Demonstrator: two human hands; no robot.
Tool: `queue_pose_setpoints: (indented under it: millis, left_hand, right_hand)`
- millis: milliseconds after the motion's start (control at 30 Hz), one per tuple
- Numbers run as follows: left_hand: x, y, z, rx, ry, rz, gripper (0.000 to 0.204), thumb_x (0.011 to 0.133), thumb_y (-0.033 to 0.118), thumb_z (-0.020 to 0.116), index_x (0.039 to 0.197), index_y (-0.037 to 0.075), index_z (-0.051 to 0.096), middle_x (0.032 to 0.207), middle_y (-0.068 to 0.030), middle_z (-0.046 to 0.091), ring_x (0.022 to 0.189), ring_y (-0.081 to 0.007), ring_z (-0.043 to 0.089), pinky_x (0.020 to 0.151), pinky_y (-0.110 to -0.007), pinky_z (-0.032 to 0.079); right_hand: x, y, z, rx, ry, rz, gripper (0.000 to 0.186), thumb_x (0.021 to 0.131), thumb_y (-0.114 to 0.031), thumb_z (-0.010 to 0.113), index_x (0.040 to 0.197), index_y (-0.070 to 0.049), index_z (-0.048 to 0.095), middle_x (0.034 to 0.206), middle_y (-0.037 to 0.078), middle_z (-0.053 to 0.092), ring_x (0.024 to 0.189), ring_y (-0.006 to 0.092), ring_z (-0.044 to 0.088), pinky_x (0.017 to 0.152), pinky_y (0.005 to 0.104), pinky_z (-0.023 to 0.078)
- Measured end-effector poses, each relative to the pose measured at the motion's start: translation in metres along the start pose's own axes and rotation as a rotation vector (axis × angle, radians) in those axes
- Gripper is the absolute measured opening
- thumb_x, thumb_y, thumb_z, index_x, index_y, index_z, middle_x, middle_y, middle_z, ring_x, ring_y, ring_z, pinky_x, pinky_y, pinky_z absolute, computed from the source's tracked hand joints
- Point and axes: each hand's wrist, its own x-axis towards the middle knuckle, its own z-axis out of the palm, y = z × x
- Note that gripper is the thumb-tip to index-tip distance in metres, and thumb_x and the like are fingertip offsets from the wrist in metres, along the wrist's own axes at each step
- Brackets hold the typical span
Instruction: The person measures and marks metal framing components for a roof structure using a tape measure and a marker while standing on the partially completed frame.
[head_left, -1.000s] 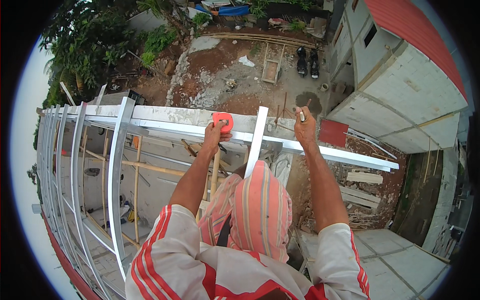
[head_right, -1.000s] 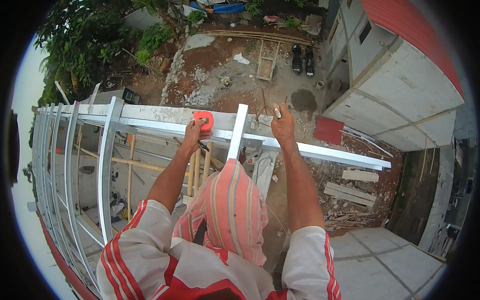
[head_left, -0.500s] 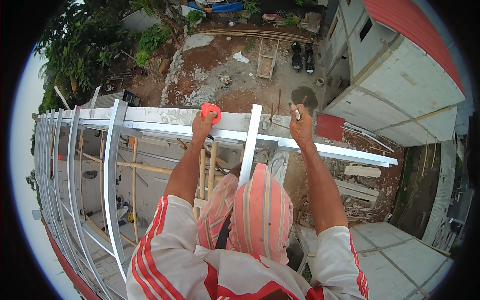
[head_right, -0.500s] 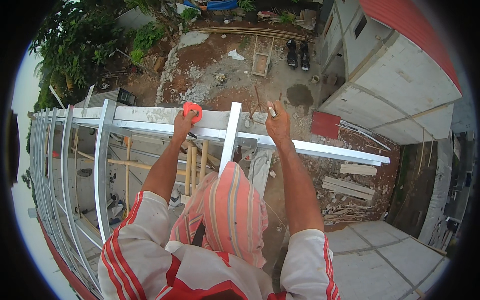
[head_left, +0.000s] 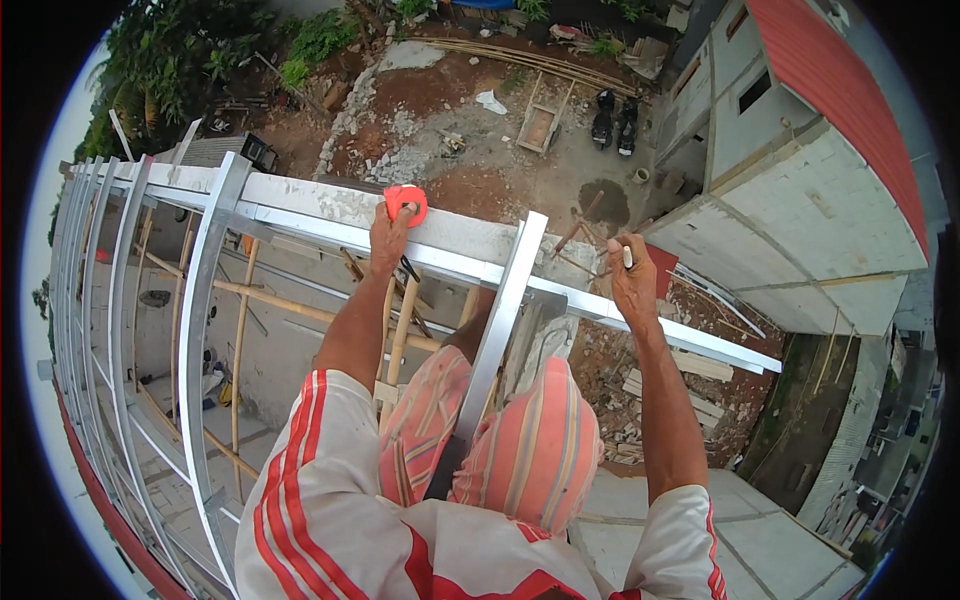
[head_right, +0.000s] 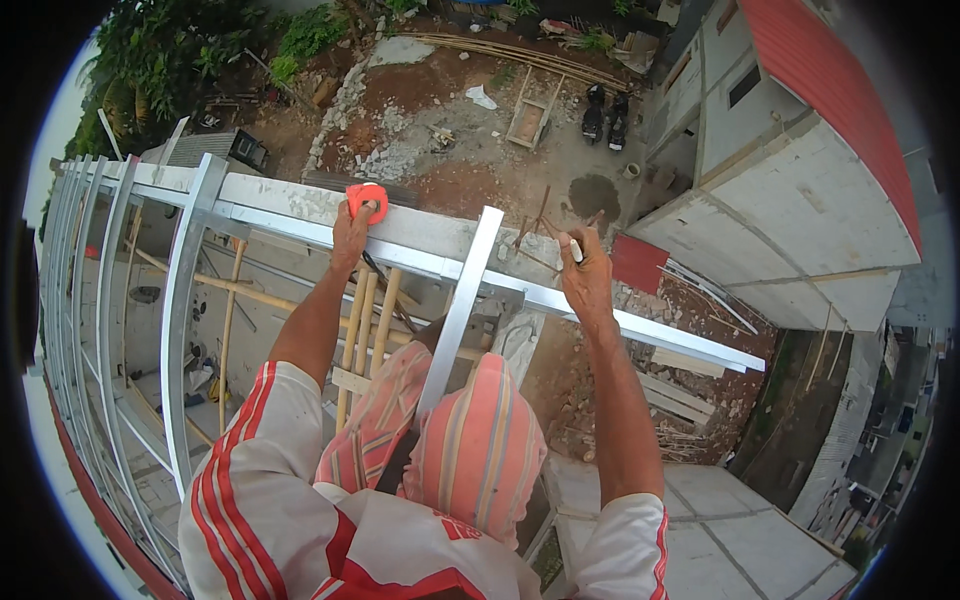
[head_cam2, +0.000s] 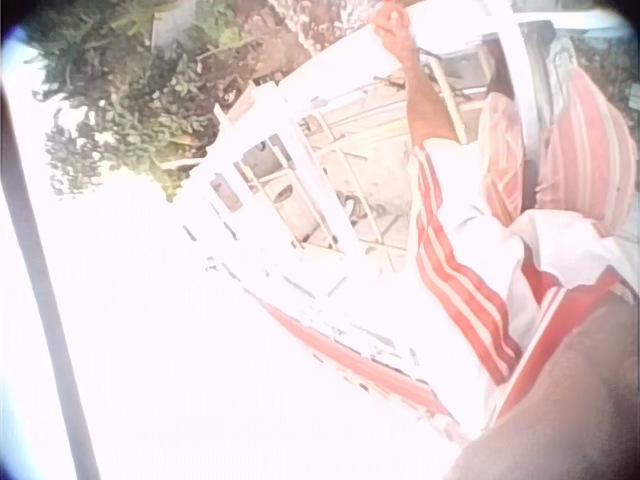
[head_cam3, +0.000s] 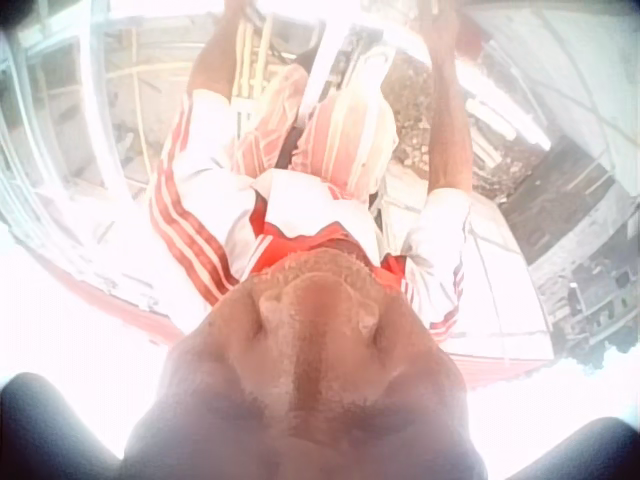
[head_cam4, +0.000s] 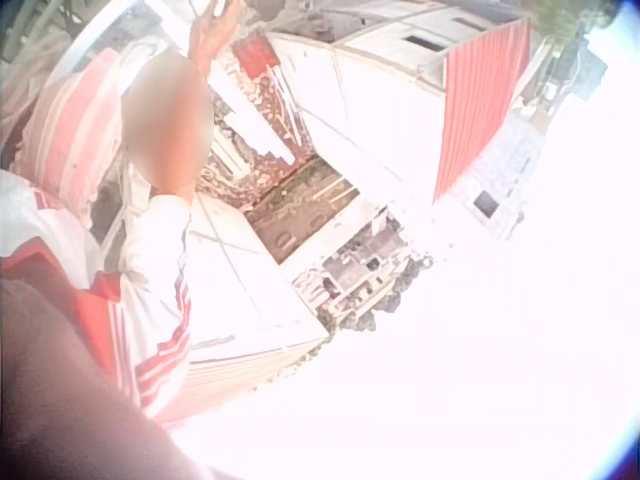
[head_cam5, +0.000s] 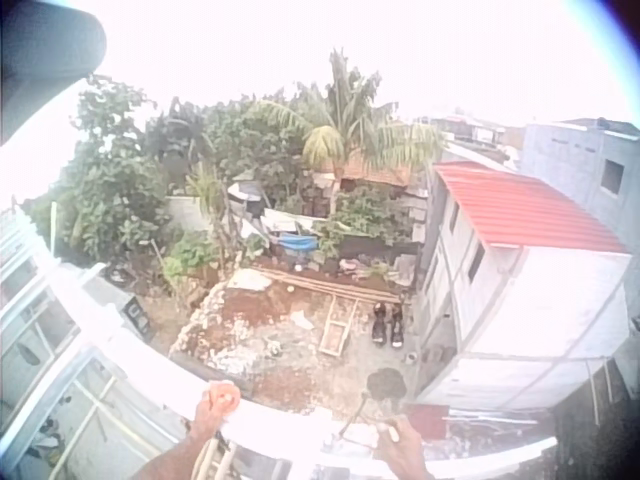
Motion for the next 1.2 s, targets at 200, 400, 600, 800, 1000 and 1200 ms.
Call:
queue_pose_setpoints:
  millis: [200, 400, 600, 800, 1000, 1200]
  left_hand:
    - [0.011, -0.017, -0.016, -0.063, -0.069, -0.04, 0.038, 0.086, 0.034, 0.064, 0.103, 0.002, 0.054, 0.079, 0.0004, 0.052, 0.068, -0.009, 0.046, 0.061, -0.025, 0.041]
    - [0.009, -0.006, -0.014, -0.094, -0.146, -0.117, 0.042, 0.083, 0.033, 0.067, 0.106, -0.001, 0.056, 0.09, -0.0067, 0.06, 0.084, -0.0157, 0.054, 0.079, -0.029, 0.044]
    - [0.008, -0.007, -0.017, -0.081, -0.165, -0.144, 0.047, 0.082, 0.034, 0.067, 0.11, -0.002, 0.054, 0.094, -0.0084, 0.06, 0.086, -0.0167, 0.055, 0.081, -0.03, 0.045]
    - [0.011, -0.005, -0.015, -0.111, -0.187, -0.151, 0.045, 0.083, 0.031, 0.066, 0.112, -0.001, 0.054, 0.093, -0.0059, 0.059, 0.084, -0.0134, 0.053, 0.076, -0.028, 0.044]
    - [0.009, 0.0, -0.017, -0.13, -0.211, -0.173, 0.044, 0.083, 0.031, 0.066, 0.112, -0.001, 0.054, 0.092, -0.0046, 0.058, 0.081, -0.0122, 0.051, 0.074, -0.027, 0.044]
    - [0.008, -0.001, -0.015, -0.143, -0.199, -0.164, 0.045, 0.082, 0.032, 0.068, 0.109, -0.001, 0.054, 0.087, -0.004, 0.056, 0.077, -0.0129, 0.05, 0.071, -0.027, 0.043]
  right_hand:
    - [-0.025, -0.029, -0.001, -0.239, 0.15, -0.198, 0.035, 0.085, -0.012, 0.066, 0.113, 0.003, 0.052, 0.096, 0.018, 0.057, 0.086, 0.0322, 0.059, 0.074, 0.0415, 0.047]
    - [-0.055, -0.076, 0.009, -0.442, 0.224, 0.004, 0.033, 0.085, -0.014, 0.067, 0.108, 0.003, 0.051, 0.079, 0.017, 0.053, 0.07, 0.037, 0.055, 0.063, 0.0453, 0.045]
    - [-0.044, -0.089, -0.016, -0.664, 0.078, 0.01, 0.026, 0.087, -0.021, 0.065, 0.086, 0.001, 0.052, 0.069, 0.021, 0.06, 0.062, 0.0394, 0.058, 0.057, 0.0455, 0.043]
    - [-0.03, -0.113, 0.061, -0.238, -0.576, -0.015, 0.036, 0.088, -0.031, 0.063, 0.098, 0.003, 0.056, 0.078, 0.023, 0.064, 0.075, 0.0388, 0.063, 0.065, 0.0467, 0.047]
    - [0.021, -0.088, 0.176, -0.384, -0.584, -0.27, 0.032, 0.082, -0.022, 0.062, 0.098, 0.005, 0.055, 0.095, 0.025, 0.06, 0.089, 0.0406, 0.062, 0.073, 0.0493, 0.048]
    - [0.043, -0.041, 0.216, -0.628, -0.588, -0.46, 0.023, 0.079, -0.011, 0.056, 0.096, 0.004, 0.057, 0.096, 0.024, 0.058, 0.096, 0.0425, 0.059, 0.081, 0.0512, 0.048]
